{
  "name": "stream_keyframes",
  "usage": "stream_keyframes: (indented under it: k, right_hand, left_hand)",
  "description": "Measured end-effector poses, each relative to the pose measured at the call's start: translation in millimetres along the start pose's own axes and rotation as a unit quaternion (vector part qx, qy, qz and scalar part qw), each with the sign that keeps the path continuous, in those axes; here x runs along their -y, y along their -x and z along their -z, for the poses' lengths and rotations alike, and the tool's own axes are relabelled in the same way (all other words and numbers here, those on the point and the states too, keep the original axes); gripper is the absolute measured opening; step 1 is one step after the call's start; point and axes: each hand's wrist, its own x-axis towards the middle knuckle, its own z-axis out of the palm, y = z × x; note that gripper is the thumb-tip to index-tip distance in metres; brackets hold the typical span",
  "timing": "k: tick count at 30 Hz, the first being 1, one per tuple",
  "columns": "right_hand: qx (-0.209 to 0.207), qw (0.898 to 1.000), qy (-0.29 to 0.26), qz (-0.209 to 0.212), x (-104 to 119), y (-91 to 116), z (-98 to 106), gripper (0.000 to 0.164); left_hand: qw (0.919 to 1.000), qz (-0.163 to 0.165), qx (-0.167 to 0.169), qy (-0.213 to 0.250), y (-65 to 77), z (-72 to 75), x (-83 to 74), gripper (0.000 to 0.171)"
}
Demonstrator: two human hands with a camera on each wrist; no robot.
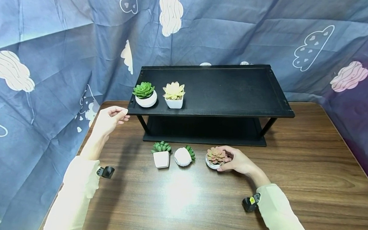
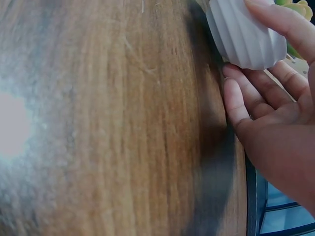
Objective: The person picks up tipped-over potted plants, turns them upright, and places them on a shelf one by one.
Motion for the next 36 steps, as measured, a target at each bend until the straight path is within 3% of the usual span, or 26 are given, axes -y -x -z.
stream_keyframes:
  k: [10,22,29,36]
  right_hand:
    - [0.005,1.0,0.0,0.017,9.1,4.1,3.1,0.067]
    - [0.011,0.998,0.017,0.066,39.7,13.2,12.3,0.064]
    - [0.014,0.999,0.009,0.051,63.2,18.1,14.2,0.065]
    - [-0.007,0.997,0.057,0.047,86.1,20.3,18.8,0.064]
  left_hand:
    - [1.0,0.002,0.001,0.0,0.8,-1.0,-1.1,0.022]
    - [1.0,0.003,0.002,-0.002,1.3,-0.3,-1.0,0.023]
    - [1.0,0.005,0.004,0.0,1.0,0.2,-0.1,0.024]
    - [1.0,0.004,0.004,0.001,1.0,0.0,-0.6,0.024]
